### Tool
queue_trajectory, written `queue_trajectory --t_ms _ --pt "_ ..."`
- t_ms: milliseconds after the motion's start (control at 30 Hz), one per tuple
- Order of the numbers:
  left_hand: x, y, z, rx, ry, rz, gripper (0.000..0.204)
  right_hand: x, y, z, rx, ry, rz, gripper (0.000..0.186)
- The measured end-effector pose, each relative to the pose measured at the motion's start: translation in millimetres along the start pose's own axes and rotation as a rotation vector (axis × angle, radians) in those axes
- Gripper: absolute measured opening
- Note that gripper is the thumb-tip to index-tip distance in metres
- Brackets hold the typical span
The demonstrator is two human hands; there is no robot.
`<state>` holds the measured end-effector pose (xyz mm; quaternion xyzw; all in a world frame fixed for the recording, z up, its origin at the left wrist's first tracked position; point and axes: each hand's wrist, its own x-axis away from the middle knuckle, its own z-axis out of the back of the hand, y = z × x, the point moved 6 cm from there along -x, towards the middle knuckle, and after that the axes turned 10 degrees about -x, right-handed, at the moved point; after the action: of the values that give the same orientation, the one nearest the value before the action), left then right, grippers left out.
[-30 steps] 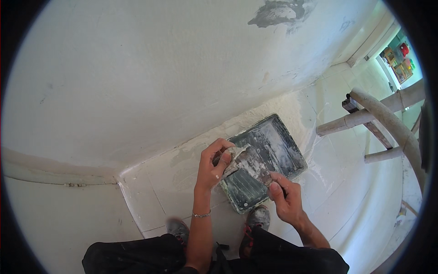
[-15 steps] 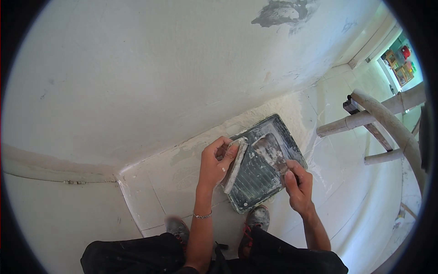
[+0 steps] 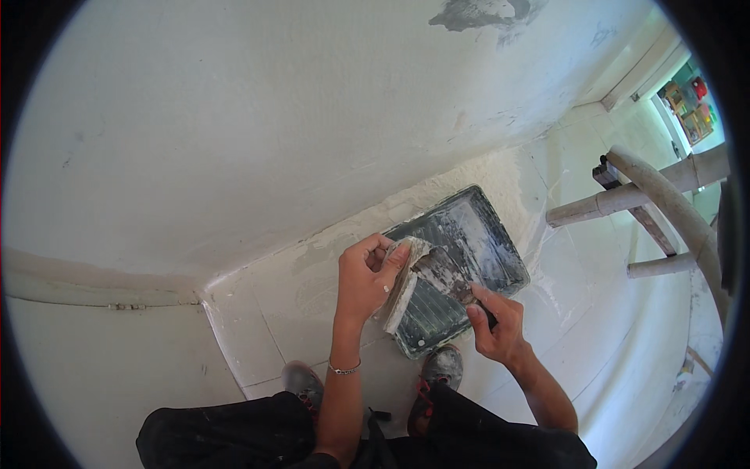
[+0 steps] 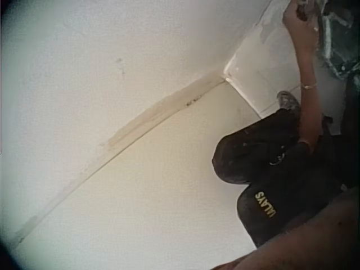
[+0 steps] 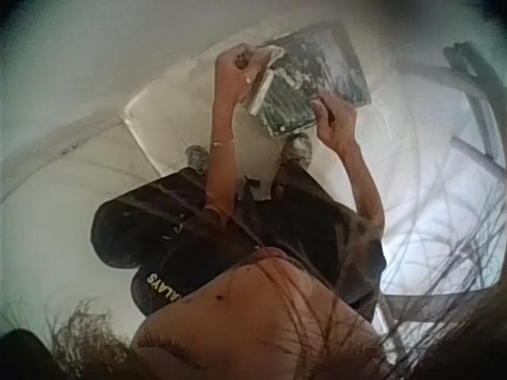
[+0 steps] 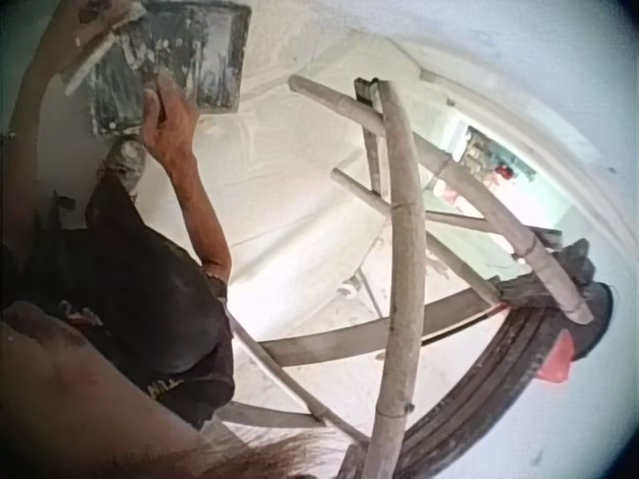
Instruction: Apply wall putty or plaster to a corner and a hole in the wall using a putty knife and a hawk.
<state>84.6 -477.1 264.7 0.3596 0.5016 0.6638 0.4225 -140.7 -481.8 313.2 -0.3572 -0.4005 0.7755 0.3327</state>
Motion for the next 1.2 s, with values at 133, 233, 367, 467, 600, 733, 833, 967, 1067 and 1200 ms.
queue_trajectory --t_ms 133,233,367,467,600,733,833,967,1067,1200 --pt "1 -2 -5 0.058 0.036 0.027 0.026 24 10 -9 -0.021 -0.029 -0.058 0.028" --pt "0 -14 -1 0.052 0.052 0.048 0.026 35 7 -20 -0.067 -0.118 -0.124 0.028" --pt "-7 -13 3 0.021 0.098 0.035 0.028 46 3 -29 -0.101 -0.199 -0.103 0.029" --pt "-8 -17 9 0.030 0.101 0.039 0.030 30 6 -17 -0.211 -0.137 -0.169 0.028" --pt "-7 -8 7 0.056 0.060 0.005 0.030 -11 11 -4 -0.083 -0.031 -0.156 0.028" --pt "-2 -4 4 0.114 0.121 0.026 0.029 5 -1 -25 -0.026 -0.061 0.106 0.029" --pt "-1 -16 7 0.038 0.113 0.048 0.028 22 -13 -39 -0.082 -0.217 -0.009 0.029" --pt "-6 -16 11 0.101 0.124 0.088 0.027 33 -14 -27 -0.173 -0.279 -0.040 0.027" --pt "-8 -18 6 0.304 0.094 0.170 0.026 17 -10 -6 -0.268 -0.022 -0.148 0.028" --pt "-6 -31 -9 0.465 0.060 0.267 0.026 -5 -20 -5 -0.168 -0.023 0.002 0.029"
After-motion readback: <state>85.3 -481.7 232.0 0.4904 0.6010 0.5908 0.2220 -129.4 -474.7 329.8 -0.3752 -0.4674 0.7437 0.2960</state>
